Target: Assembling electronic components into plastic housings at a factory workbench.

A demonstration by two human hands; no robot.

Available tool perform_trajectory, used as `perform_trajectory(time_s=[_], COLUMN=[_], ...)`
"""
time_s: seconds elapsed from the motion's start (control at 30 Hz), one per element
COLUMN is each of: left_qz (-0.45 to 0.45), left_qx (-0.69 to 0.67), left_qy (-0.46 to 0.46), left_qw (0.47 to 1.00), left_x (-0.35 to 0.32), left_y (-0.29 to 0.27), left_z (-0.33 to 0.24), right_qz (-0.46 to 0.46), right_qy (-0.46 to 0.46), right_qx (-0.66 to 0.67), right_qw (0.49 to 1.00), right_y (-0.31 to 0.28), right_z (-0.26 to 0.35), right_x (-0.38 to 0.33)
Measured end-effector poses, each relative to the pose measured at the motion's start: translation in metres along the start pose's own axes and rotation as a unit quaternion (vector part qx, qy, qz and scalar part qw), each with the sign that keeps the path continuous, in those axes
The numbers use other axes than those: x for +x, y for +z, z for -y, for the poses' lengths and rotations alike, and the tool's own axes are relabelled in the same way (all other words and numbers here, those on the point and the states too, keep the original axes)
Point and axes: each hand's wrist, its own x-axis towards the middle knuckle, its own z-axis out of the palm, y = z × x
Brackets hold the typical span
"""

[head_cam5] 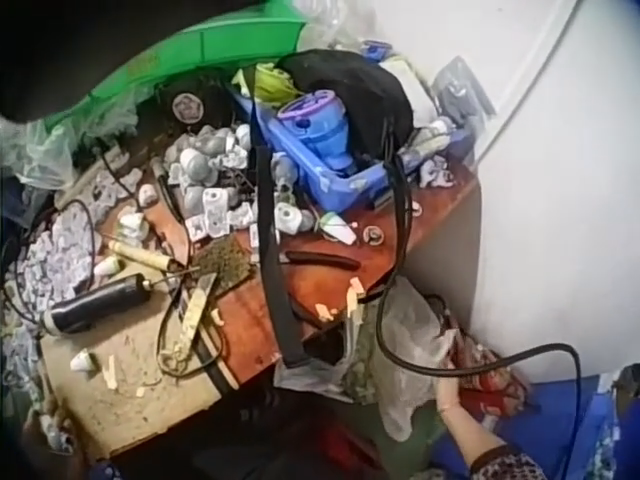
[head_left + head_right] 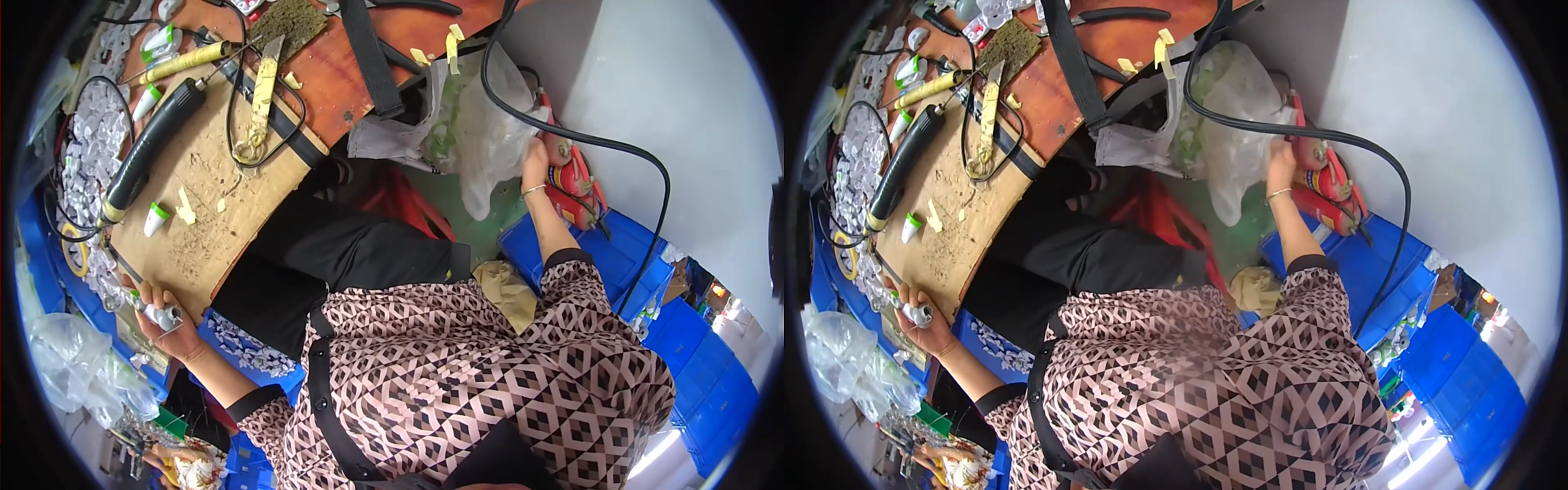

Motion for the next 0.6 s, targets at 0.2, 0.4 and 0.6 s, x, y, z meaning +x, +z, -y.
perform_trajectory(time_s=[0.2,0.4,0.6], left_qz=[-0.006,-0.022,-0.109], left_qx=[-0.010,0.058,0.076], left_qy=[-0.005,0.026,0.043], left_qw=[1.000,0.998,0.990], left_x=[0.007,0.012,-0.004], left_y=[0.003,0.013,0.004], left_z=[0.016,0.002,0.007], right_qz=[0.425,0.440,0.421], right_qy=[0.042,-0.042,-0.294], right_qx=[-0.321,-0.301,-0.192], right_qw=[0.846,0.845,0.837], right_y=[0.051,0.127,0.321], right_z=[-0.038,0.020,0.285], right_x=[0.017,0.082,0.191])
